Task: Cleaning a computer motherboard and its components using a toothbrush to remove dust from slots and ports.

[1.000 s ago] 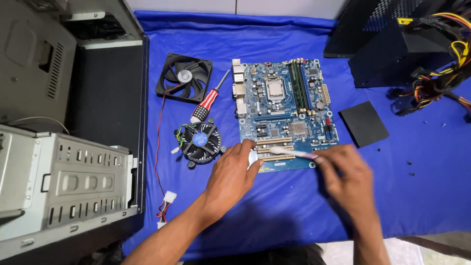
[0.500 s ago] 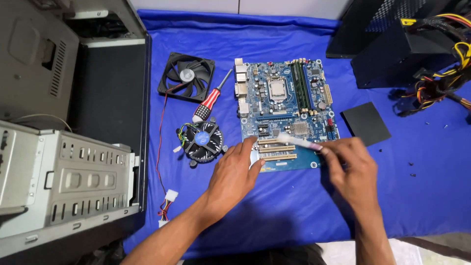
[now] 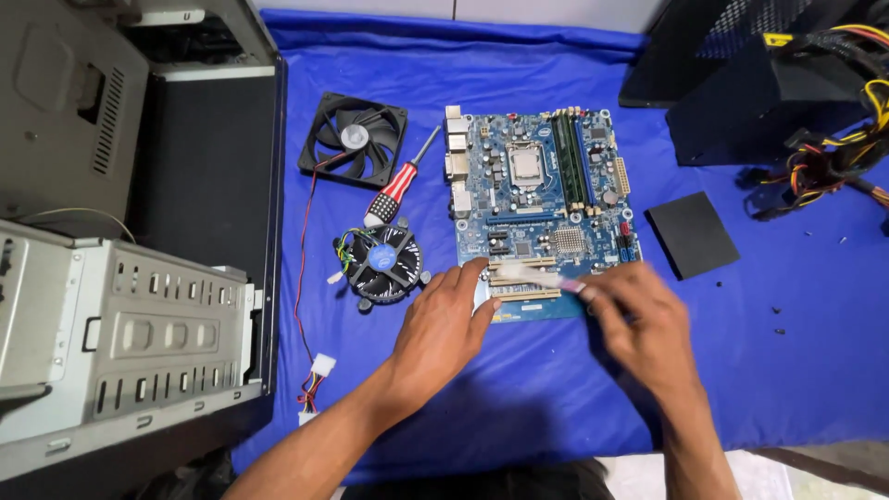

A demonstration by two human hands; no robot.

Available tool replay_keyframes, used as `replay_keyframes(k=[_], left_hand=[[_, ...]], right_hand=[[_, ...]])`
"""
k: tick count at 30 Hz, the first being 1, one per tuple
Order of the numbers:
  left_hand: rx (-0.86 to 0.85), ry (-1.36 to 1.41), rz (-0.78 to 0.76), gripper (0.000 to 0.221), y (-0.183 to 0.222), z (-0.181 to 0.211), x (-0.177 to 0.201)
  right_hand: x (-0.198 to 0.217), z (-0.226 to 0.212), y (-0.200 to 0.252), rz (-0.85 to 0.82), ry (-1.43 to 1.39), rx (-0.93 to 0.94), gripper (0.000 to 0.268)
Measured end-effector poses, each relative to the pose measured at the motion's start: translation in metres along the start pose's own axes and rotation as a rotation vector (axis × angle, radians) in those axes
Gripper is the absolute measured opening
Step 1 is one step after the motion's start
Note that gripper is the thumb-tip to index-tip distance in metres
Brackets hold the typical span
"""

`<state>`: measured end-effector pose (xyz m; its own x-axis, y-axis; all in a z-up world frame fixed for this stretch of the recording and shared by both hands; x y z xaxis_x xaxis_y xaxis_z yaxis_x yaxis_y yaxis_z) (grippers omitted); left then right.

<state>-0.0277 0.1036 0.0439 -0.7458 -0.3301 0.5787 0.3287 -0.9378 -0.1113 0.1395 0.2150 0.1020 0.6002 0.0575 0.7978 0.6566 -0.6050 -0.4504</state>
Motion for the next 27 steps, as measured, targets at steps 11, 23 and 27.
replay_keyframes(k=[11,23,27], left_hand=[[0.016,0.065,0.051,0.044,-0.006,0.016,0.028],[-0.054,-0.352,0.295,0.025,-0.128,0.012,0.098],[0.132,-0.379,0.342,0.057,-0.221,-0.083,0.061]], right_hand=[[0.018,0.044,0.017,0.051,0.038,-0.181,0.02],[0.005,0.1,0.046,-0.241,0.282,-0.617,0.059],[-0.007,0.11,0.049,-0.291,0.241,-0.645,0.06]])
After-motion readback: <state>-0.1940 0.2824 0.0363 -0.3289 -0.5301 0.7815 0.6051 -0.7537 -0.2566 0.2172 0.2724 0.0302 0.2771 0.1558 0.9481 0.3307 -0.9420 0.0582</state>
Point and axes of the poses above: each hand's wrist, its own y-axis away from the middle knuckle, its own x-axis out of the back of the hand, z = x × y, the point moved 10 cm from there along -y, towards the middle knuckle, and after that the axes turned 13 degrees about y, right-handed, at the moved point
